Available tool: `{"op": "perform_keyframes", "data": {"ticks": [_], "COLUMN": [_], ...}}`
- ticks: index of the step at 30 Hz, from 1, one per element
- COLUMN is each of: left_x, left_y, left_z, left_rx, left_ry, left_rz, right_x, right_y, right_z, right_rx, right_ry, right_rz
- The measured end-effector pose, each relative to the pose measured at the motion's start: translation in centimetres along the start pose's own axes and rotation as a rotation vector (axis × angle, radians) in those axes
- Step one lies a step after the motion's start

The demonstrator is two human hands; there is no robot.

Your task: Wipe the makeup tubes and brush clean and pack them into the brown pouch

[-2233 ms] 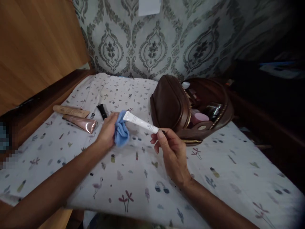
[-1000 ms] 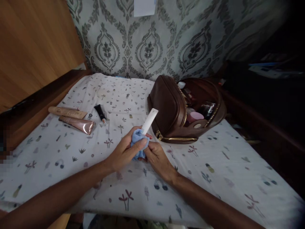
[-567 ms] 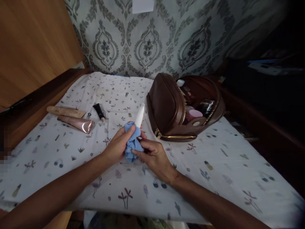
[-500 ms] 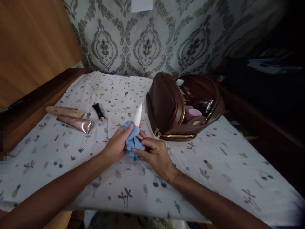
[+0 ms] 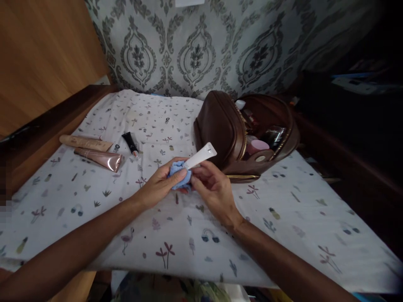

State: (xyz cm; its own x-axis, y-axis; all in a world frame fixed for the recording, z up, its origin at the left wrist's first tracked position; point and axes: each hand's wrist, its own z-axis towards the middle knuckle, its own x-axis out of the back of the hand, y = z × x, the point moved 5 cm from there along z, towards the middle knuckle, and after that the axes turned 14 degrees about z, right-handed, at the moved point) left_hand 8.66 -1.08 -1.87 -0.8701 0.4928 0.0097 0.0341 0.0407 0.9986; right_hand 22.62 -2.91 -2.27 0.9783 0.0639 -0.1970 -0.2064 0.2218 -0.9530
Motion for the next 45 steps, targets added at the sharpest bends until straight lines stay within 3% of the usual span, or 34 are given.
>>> {"op": "perform_keyframes", "data": {"ticks": [4,7,15,23,26,29,34,37,40,45], "left_x": [0.2,0.0,0.6,0.8,0.9,1.1,0.6,0.5,0.7,1.4], "left_y": [1.6,1.8,1.6,2.4,2.6,2.5,1.0,0.5,0.7,1.6], "left_z": [-0.5,-0.8,-0.4,-1.1,-1.3,-1.1,-0.2,0.1,0.0,-0.7], "left_rx": [-0.181,-0.185,-0.145,-0.282,-0.256,-0.192,-0.009,0.039,0.0,-0.127], "left_ry": [0.095,0.091,-0.019,0.154,0.197,0.193,0.015,-0.022,-0.003,0.139], "left_rz": [0.366,0.483,0.341,0.574,0.625,0.494,0.085,0.003,0.056,0.389], "right_x": [0.3,0.8,1.1,1.4,1.2,1.0,0.7,0.5,0.7,1.1], "right_y": [-1.0,-1.0,-1.8,-2.3,-2.3,-2.4,-3.5,-4.1,-4.1,-3.4], "right_z": [0.3,0.5,0.1,0.2,0.2,0.2,0.1,0.1,0.1,0.1], "right_rx": [0.003,-0.016,0.084,0.082,0.064,0.044,0.056,0.07,0.07,0.07], "right_ry": [0.036,0.083,0.158,0.175,0.134,0.1,0.009,-0.024,0.027,0.091], "right_rz": [0.034,0.118,0.118,0.133,0.17,0.193,0.133,0.112,0.082,0.067]}}
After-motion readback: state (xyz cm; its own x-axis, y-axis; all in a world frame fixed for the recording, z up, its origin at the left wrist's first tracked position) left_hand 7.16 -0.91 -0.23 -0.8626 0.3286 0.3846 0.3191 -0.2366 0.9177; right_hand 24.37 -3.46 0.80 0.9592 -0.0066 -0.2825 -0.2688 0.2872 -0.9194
